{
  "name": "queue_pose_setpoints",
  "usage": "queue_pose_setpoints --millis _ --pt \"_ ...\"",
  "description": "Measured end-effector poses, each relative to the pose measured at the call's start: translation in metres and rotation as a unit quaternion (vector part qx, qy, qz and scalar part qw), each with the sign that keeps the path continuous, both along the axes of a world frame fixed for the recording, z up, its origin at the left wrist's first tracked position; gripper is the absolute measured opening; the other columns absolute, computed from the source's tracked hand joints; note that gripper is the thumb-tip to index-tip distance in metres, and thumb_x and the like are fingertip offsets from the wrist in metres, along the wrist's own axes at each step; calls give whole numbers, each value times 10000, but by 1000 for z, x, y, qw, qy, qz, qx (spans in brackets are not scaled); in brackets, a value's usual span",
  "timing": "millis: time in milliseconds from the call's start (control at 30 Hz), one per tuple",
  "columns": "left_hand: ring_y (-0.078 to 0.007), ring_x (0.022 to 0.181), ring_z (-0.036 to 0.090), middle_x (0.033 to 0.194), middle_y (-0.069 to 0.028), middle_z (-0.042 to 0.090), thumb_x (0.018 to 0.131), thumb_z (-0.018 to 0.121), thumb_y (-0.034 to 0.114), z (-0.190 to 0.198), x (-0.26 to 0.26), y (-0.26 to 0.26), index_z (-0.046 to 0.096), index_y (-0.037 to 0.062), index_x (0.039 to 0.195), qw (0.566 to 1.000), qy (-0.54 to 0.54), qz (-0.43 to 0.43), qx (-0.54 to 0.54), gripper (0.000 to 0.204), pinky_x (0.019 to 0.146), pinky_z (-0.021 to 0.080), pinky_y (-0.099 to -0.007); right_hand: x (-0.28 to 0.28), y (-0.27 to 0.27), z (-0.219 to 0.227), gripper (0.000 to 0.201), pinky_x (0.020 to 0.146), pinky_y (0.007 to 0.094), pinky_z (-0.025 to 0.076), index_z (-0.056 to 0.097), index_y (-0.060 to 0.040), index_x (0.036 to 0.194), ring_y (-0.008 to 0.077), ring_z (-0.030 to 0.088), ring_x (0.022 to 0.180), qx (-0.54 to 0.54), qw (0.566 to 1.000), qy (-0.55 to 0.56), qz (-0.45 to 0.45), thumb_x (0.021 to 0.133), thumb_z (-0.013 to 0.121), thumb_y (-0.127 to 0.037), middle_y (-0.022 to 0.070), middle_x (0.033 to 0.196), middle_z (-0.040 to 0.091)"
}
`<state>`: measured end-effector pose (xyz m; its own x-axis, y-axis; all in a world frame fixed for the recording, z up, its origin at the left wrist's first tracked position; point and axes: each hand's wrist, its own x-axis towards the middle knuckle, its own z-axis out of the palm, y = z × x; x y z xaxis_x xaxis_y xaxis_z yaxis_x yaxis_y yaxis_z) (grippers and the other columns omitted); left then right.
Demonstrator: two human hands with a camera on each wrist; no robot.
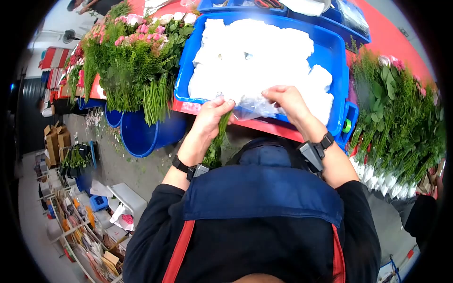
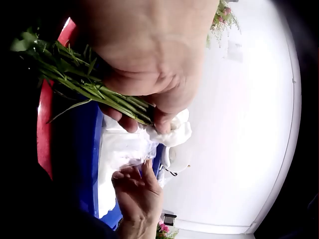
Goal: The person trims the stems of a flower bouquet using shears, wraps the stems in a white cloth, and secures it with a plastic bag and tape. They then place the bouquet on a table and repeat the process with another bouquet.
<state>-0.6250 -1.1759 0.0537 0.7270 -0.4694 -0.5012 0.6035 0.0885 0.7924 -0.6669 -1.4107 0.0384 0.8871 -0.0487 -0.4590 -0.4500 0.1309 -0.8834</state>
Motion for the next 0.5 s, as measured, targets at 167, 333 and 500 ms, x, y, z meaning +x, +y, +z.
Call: queue_pose_setpoints --millis 167,333,500 --pt "-114 552 570 771 -32 623 871 659 120 11 25 14 630 20 941 990 -110 53 68 125 515 439 -230 19 20 36 152 597 205 406 678 -24 892 66 521 614 37 988 -84 -122 850 688 -170 7 729 624" --pt "-127 601 599 851 -22 645 877 663 199 -2 74 52 625 35 1077 981 -144 108 72 262 538 460 -248 39 12 74 156 599 192 394 669 -31 923 54 527 644 -58 961 -218 -159 844 696 -164 9 798 654" --pt "-155 638 627 916 -46 648 897 638 183 19 61 83 599 23 1137 982 -145 114 43 291 544 478 -251 43 42 82 167 620 205 425 677 -13 954 62 551 663 -124 965 -211 -96 824 668 -116 19 812 662"
